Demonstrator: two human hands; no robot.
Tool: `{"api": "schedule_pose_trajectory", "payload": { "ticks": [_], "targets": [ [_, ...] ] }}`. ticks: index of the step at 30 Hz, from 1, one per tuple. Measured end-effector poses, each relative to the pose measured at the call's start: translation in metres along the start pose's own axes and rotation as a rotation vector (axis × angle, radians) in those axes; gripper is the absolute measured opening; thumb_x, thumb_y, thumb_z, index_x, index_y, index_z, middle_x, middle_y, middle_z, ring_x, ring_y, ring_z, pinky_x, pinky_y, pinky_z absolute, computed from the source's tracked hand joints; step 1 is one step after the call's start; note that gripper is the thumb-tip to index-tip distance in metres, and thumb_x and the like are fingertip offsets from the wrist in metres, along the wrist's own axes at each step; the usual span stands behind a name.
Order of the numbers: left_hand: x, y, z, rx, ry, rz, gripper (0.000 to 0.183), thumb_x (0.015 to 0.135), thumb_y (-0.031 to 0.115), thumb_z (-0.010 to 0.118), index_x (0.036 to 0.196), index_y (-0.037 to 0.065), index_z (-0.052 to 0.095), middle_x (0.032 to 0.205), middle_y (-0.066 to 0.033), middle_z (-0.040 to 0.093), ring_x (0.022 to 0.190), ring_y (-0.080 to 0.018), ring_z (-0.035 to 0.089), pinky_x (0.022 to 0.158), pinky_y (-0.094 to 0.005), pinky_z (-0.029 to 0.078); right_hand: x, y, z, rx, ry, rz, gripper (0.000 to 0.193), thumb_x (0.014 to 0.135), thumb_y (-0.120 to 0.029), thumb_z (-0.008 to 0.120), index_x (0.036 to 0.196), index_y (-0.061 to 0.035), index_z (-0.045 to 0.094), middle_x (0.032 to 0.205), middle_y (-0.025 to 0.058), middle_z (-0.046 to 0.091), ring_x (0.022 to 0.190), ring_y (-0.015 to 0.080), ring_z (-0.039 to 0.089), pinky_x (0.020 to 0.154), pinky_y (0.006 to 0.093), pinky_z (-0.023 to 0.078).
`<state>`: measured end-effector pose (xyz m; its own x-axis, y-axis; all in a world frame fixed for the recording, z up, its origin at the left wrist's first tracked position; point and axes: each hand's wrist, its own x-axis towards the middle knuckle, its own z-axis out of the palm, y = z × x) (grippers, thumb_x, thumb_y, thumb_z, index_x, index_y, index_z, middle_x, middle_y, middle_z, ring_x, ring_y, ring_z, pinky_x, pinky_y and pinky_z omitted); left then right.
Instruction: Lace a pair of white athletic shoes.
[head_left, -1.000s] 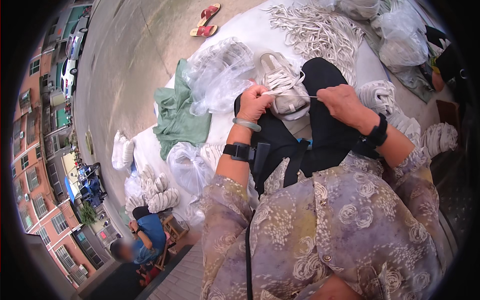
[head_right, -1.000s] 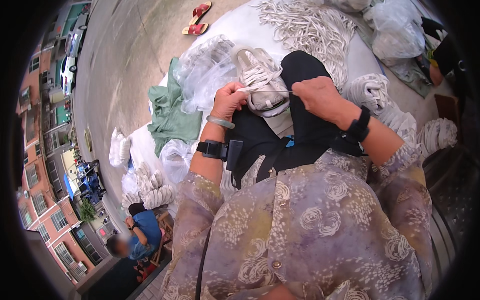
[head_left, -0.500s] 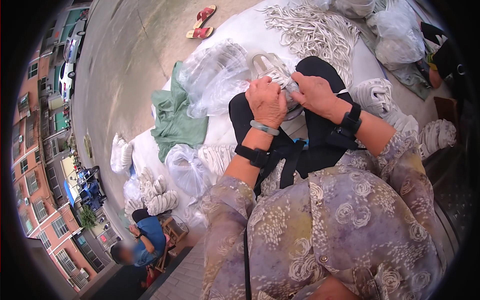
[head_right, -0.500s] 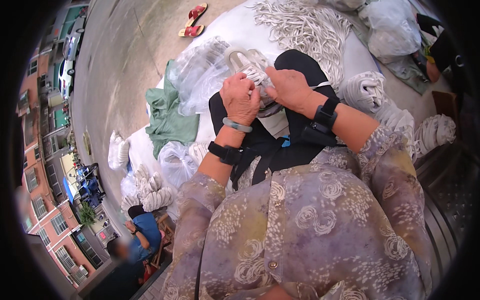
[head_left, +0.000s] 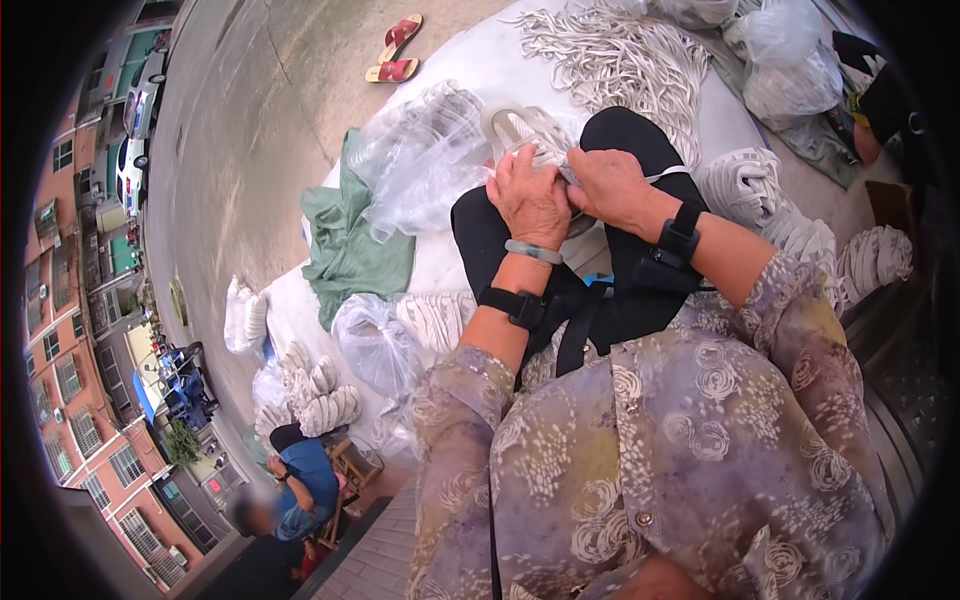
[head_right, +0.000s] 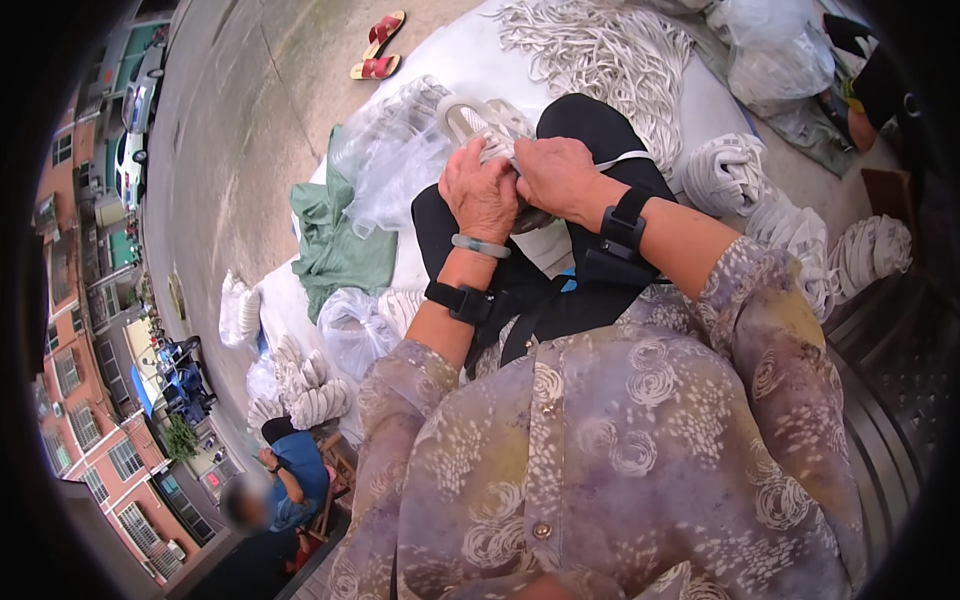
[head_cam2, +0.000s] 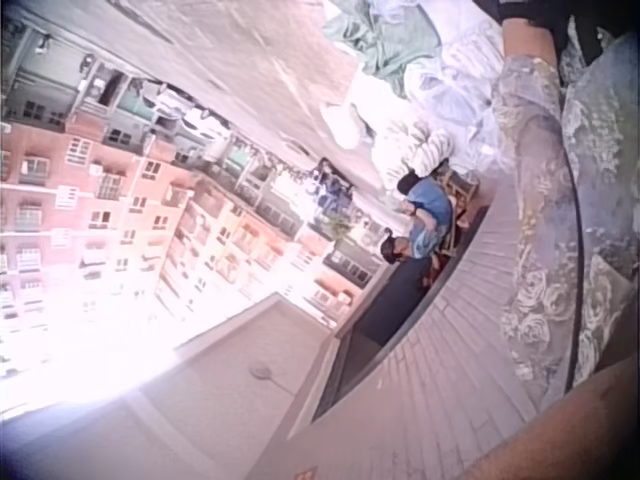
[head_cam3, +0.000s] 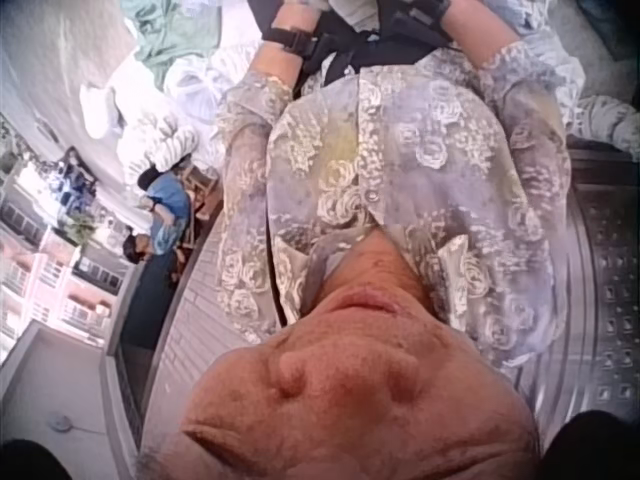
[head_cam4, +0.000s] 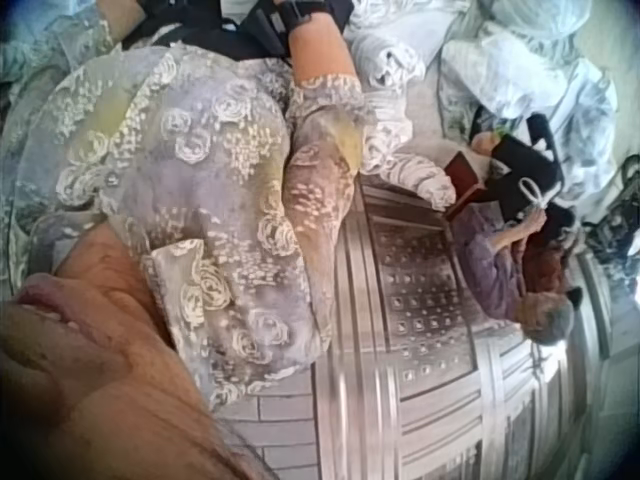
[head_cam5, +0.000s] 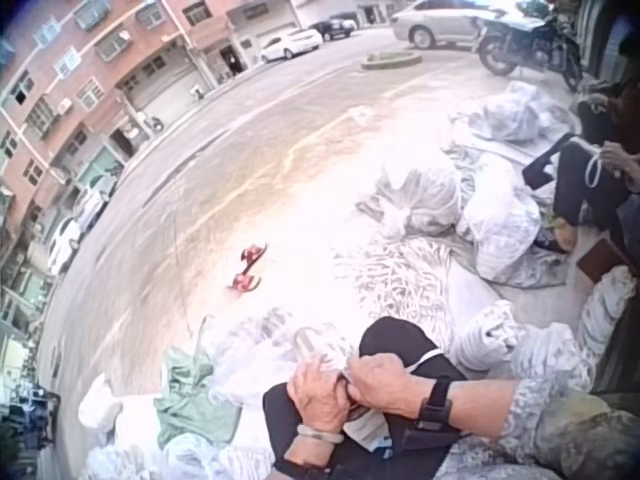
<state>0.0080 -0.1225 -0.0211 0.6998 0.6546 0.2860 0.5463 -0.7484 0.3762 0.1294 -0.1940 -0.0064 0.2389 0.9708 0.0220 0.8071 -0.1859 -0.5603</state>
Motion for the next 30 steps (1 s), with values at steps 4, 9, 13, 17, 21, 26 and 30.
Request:
{"api": "schedule_pose_trajectory", "payload": {
  "ticks": [4,9,13,17,21,26,30],
  "targets": [
    [-0.003,0.002,-0.001,0.048,0.001,-0.031,0.014,0.068,0.018,0.061,0.081,0.013,0.064,0.117,-0.0088,0.051,0.110,-0.0323,0.041,0.092,-0.0491,0.026,0.000,-0.006,0.003,-0.048,-0.056,0.014,0.018,0.076,-0.019,0.055,0.082,-0.0025,0.053,0.070,0.0161,0.061,0.066,0.0307,0.063,0.059,0.0387,0.050],
    [-0.002,0.004,0.005,0.088,0.047,-0.038,0.013,0.069,0.019,0.062,0.081,0.015,0.065,0.117,-0.0077,0.052,0.109,-0.0315,0.044,0.091,-0.0475,0.028,0.002,-0.004,0.006,-0.080,-0.052,-0.013,0.015,0.079,-0.017,0.052,0.083,-0.0026,0.054,0.070,0.0152,0.062,0.067,0.0294,0.063,0.059,0.0376,0.050],
    [0.000,0.006,0.008,0.098,0.040,-0.032,0.014,0.069,0.020,0.062,0.081,0.015,0.065,0.118,-0.0072,0.052,0.111,-0.0318,0.042,0.092,-0.0495,0.026,0.003,0.000,0.007,-0.071,-0.068,0.000,0.016,0.079,-0.017,0.052,0.084,-0.0020,0.053,0.071,0.0155,0.062,0.068,0.0295,0.063,0.060,0.0376,0.050],
    [-0.003,0.002,0.007,0.063,0.025,-0.068,0.015,0.068,0.020,0.062,0.083,0.016,0.066,0.119,-0.0074,0.051,0.114,-0.0320,0.040,0.093,-0.0511,0.024,0.000,-0.006,0.002,0.049,0.006,0.054,0.017,0.079,-0.016,0.053,0.087,-0.0015,0.049,0.072,0.0156,0.062,0.069,0.0310,0.062,0.059,0.0386,0.050],
    [-0.005,0.005,0.008,0.050,0.063,-0.057,0.013,0.069,0.019,0.061,0.079,0.011,0.063,0.115,-0.0097,0.051,0.112,-0.0325,0.040,0.097,-0.0518,0.020,-0.007,-0.006,0.003,0.054,0.039,0.017,0.018,0.078,-0.015,0.053,0.090,-0.0024,0.047,0.072,0.0158,0.061,0.068,0.0323,0.062,0.059,0.0390,0.049],
    [-0.008,0.003,0.012,0.058,0.034,-0.049,0.020,0.071,0.021,0.062,0.090,0.017,0.064,0.121,-0.0079,0.050,0.116,-0.0324,0.038,0.092,-0.0578,0.022,-0.007,-0.005,0.006,-0.012,0.054,-0.003,0.014,0.079,-0.015,0.052,0.087,-0.0045,0.050,0.073,0.0152,0.061,0.068,0.0332,0.062,0.058,0.0400,0.049],
    [-0.006,0.001,0.013,0.052,0.011,-0.080,0.017,0.070,0.020,0.062,0.087,0.017,0.064,0.120,-0.0079,0.049,0.116,-0.0315,0.038,0.091,-0.0585,0.022,-0.001,-0.001,0.012,0.056,0.080,0.017,0.013,0.079,-0.015,0.050,0.085,-0.0027,0.051,0.074,0.0182,0.061,0.068,0.0345,0.061,0.058,0.0424,0.048]
  ]
}}
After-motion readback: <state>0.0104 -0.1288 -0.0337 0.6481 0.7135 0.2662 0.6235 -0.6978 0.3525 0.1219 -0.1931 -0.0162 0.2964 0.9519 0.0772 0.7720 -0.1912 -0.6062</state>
